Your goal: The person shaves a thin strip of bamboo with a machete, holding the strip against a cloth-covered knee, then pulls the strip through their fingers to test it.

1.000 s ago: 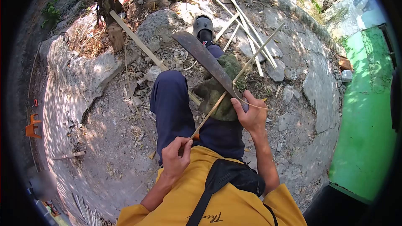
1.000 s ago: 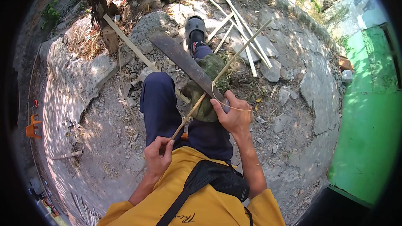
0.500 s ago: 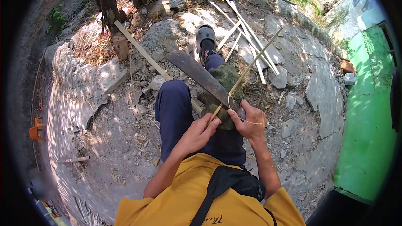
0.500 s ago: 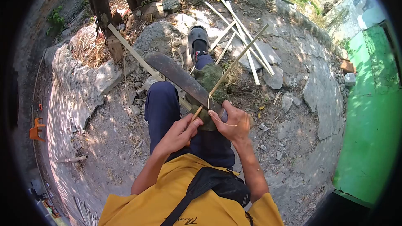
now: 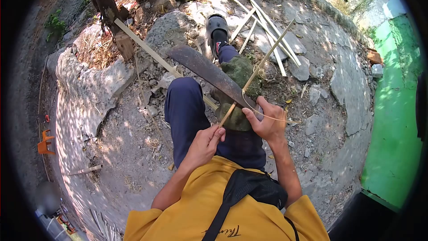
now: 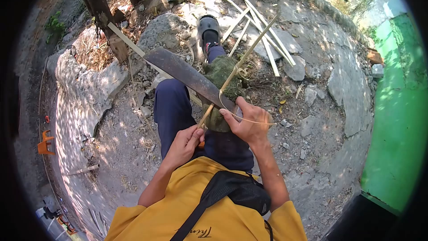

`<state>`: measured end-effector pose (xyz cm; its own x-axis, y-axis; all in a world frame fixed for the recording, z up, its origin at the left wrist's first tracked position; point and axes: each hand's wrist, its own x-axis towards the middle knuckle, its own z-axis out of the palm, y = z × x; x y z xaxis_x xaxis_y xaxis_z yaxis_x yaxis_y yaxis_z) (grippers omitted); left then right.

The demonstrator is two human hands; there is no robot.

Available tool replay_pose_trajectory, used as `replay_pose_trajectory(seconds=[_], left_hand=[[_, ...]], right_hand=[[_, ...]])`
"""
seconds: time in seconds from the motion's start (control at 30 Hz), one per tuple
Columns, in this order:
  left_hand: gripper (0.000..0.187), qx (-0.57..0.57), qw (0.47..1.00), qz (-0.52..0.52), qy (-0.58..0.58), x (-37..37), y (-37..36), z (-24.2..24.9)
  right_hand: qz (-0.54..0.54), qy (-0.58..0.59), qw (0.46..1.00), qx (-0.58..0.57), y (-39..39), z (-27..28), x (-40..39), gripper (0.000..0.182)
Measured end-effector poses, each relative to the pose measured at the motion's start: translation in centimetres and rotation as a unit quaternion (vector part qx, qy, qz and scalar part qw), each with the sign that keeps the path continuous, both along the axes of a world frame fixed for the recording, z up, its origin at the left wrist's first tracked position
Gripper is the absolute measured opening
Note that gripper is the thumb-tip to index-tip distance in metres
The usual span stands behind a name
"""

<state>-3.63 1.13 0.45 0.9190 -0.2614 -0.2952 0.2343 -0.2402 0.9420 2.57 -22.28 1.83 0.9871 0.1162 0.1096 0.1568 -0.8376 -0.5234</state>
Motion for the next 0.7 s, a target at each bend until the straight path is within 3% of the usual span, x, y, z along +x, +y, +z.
replay_pose_trajectory(seconds=[0.37,0.57,0.7], left_hand=[[0.033,0.041,0.998,-0.008,0.037,-3.2,2.3,2.1],[0.031,0.073,0.996,-0.005,0.043,-5.2,3.4,2.8],[0.03,0.084,0.995,-0.004,0.055,-9.5,5.3,2.3]], right_hand=[[-0.008,0.026,1.0,-0.006,0.4,0.7,-0.3,0.055],[0.016,-0.051,0.999,-0.005,1.0,0.1,-0.5,0.055],[-0.056,-0.005,0.998,0.021,0.6,0.4,0.1,0.053]])
